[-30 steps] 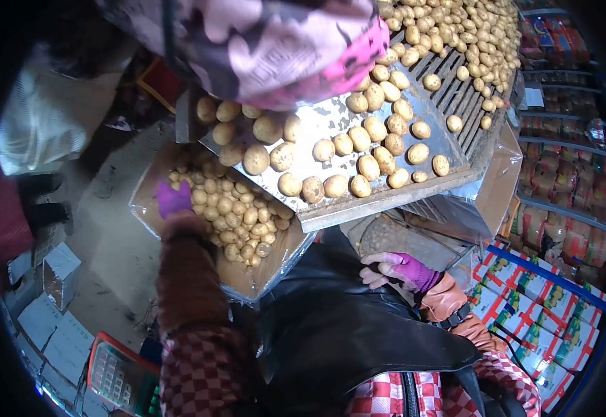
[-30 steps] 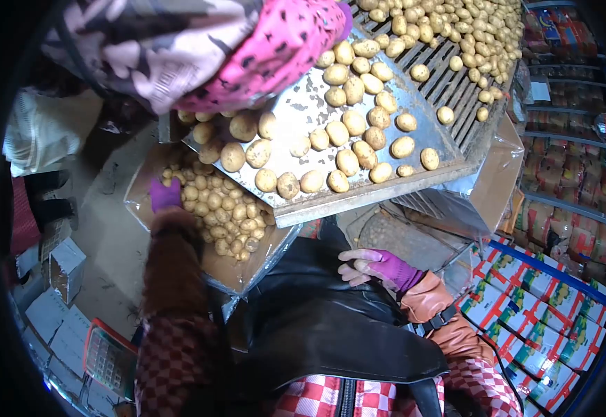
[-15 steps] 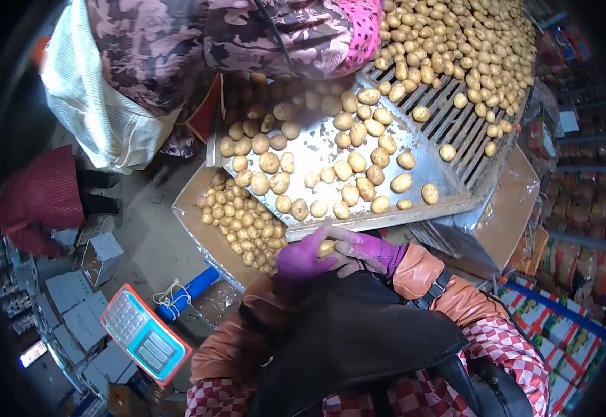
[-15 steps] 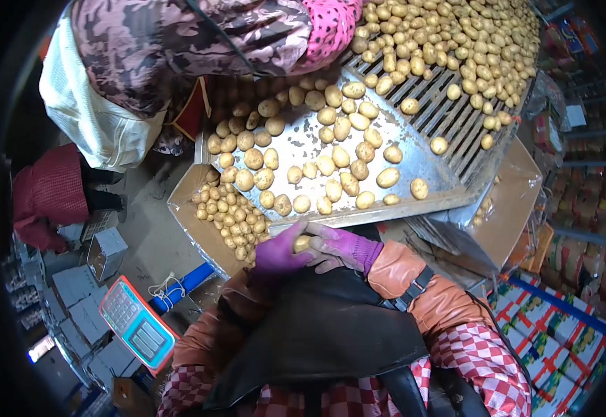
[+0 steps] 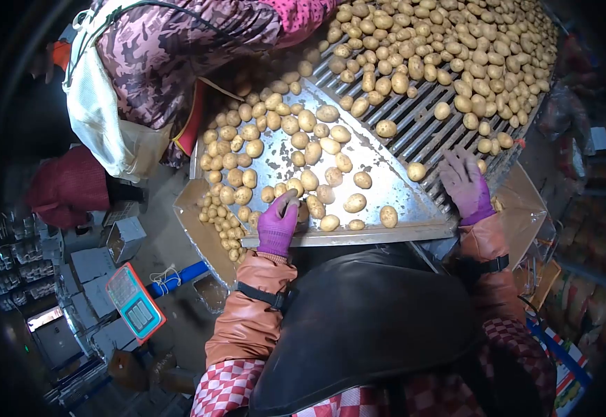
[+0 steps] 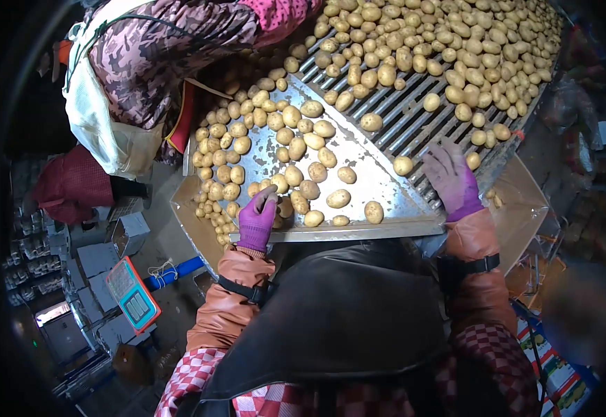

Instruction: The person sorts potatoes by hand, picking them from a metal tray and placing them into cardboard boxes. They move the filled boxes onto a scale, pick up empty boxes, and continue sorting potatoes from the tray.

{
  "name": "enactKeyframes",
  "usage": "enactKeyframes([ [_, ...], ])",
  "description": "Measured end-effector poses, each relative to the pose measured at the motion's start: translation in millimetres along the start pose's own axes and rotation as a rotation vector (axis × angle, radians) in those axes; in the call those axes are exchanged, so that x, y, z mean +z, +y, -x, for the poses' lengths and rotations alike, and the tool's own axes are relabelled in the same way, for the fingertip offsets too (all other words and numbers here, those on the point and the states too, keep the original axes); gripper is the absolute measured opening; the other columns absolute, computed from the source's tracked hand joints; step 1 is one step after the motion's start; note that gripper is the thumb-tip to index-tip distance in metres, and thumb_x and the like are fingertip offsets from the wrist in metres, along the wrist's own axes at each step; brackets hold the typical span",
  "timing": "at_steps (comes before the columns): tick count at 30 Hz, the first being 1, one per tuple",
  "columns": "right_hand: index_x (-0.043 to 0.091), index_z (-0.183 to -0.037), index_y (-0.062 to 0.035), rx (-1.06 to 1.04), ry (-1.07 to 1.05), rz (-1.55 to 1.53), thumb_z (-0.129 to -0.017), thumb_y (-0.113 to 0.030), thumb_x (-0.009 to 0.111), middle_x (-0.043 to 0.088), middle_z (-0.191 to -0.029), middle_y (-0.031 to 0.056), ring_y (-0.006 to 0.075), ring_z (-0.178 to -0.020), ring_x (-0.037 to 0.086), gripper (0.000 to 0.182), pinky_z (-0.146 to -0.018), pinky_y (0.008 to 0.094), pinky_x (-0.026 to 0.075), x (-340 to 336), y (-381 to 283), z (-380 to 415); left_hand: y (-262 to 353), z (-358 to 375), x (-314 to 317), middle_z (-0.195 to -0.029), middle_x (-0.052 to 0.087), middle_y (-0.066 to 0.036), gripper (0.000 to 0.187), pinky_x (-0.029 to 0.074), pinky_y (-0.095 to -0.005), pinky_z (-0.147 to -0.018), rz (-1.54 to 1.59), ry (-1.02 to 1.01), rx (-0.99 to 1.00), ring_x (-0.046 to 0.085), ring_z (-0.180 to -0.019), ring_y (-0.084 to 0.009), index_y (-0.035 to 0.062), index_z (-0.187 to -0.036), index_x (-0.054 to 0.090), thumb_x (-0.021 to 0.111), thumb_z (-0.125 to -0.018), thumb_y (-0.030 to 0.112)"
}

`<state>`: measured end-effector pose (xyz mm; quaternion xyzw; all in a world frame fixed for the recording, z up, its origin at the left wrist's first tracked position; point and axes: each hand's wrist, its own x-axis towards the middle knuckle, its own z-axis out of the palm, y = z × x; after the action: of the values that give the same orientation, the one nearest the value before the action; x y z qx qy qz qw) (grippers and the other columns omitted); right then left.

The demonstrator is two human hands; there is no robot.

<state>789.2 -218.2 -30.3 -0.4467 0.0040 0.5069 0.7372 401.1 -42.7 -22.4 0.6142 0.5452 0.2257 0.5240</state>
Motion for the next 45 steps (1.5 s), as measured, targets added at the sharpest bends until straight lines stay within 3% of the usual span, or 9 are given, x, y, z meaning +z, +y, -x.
enactKeyframes([
  [8, 0.039, -0.146, -0.0061, 0.164, -0.162, 0.438, -0.099, -0.034, 0.055, 0.052, -0.137, 0.0239, 0.0372, -0.118, 0.058, 0.057, -0.098, 0.0448, 0.05, 42, 65, -19, 42, -22, 94, -0.098, 0.068, -0.012, 0.033, 0.054, -0.0396, -0.07, -0.596, -0.252, 0.656, 0.068, -0.081, -0.0293, 0.0142, -0.121, 0.063, 0.061, -0.089, 0.02],
  [13, 0.041, -0.146, -0.0076, 0.197, -0.12, 0.485, -0.1, -0.031, 0.053, 0.056, -0.131, 0.0204, 0.0299, -0.109, 0.062, 0.052, -0.09, 0.0369, 0.054, 52, 58, 1, 22, -54, 188, -0.102, 0.063, -0.011, 0.026, 0.053, -0.0448, -0.065, -1.298, -0.283, 0.469, 0.069, -0.089, -0.0282, 0.0164, -0.112, 0.063, 0.06, -0.086, 0.02],
  [20, 0.048, -0.139, -0.0014, 0.187, -0.099, 0.445, -0.1, -0.016, 0.052, 0.063, -0.117, 0.0121, 0.018, -0.096, 0.064, 0.042, -0.083, 0.0293, 0.055, 69, 62, -1, 55, -46, 117, -0.099, 0.063, -0.014, 0.024, 0.052, -0.0439, -0.072, -0.772, -0.342, 0.659, 0.066, -0.086, -0.0317, 0.0122, -0.104, 0.066, 0.064, -0.081, 0.018],
  [24, 0.061, -0.127, -0.0034, -0.179, -0.286, 0.832, -0.095, -0.013, 0.059, 0.068, -0.109, 0.0121, 0.0201, -0.093, 0.066, 0.034, -0.082, 0.0308, 0.053, 113, 81, -42, 24, -23, -9, -0.096, 0.062, -0.01, 0.027, 0.05, -0.0388, -0.078, -0.133, 0.135, 0.464, 0.061, -0.085, -0.0274, 0.0051, -0.106, 0.065, 0.065, -0.08, 0.013],
  [28, 0.07, -0.117, -0.0131, -0.519, -0.459, 1.325, -0.087, -0.015, 0.064, 0.069, -0.107, 0.0158, 0.0309, -0.093, 0.066, 0.03, -0.085, 0.0375, 0.052, 193, 96, -90, -59, -22, -141, -0.113, 0.062, -0.015, 0.042, 0.049, -0.0412, -0.09, -0.528, 0.78, 0.242, 0.061, -0.1, -0.0338, 0.0061, -0.119, 0.061, 0.066, -0.078, 0.014],
  [31, 0.066, -0.114, -0.0076, -0.603, -0.489, 1.755, -0.083, -0.016, 0.064, 0.067, -0.105, 0.0157, 0.0334, -0.101, 0.065, 0.031, -0.09, 0.041, 0.052, 223, 135, -136, -25, -23, -139, -0.115, 0.064, -0.017, 0.046, 0.048, -0.0432, -0.094, -0.933, 0.576, 0.169, 0.061, -0.105, -0.0371, 0.0062, -0.121, 0.063, 0.069, -0.076, 0.014],
  [35, 0.059, -0.114, -0.0084, -0.52, -0.549, 2.199, -0.084, -0.014, 0.06, 0.063, -0.107, 0.0191, 0.0393, -0.102, 0.064, 0.03, -0.087, 0.0458, 0.052, 231, 161, -144, -18, -92, -38, -0.108, 0.067, -0.015, 0.035, 0.051, -0.0417, -0.089, -0.353, 0.122, 0.381, 0.065, -0.098, -0.0332, 0.0068, -0.119, 0.065, 0.065, -0.086, 0.018],
  [38, 0.05, -0.124, -0.0113, -0.393, -0.538, 2.195, -0.086, -0.023, 0.061, 0.062, -0.109, 0.0221, 0.0399, -0.1, 0.065, 0.041, -0.082, 0.0477, 0.052, 229, 151, -129, 24, -156, 29, -0.1, 0.069, -0.013, 0.034, 0.053, -0.0482, -0.077, -0.958, -0.149, 0.026, 0.067, -0.091, -0.0339, 0.021, -0.124, 0.058, 0.054, -0.092, 0.033],
  [45, 0.05, -0.128, -0.0123, -0.115, -0.339, 1.991, -0.084, -0.045, 0.067, 0.068, -0.104, 0.0182, 0.0343, -0.097, 0.067, 0.057, -0.082, 0.0468, 0.052, 206, 132, -159, 7, -204, 69, -0.094, 0.069, -0.017, 0.039, 0.052, -0.0486, -0.074, -0.982, -0.2, 0.076, 0.068, -0.088, -0.0356, 0.0163, -0.113, 0.058, 0.066, -0.082, 0.039],
])
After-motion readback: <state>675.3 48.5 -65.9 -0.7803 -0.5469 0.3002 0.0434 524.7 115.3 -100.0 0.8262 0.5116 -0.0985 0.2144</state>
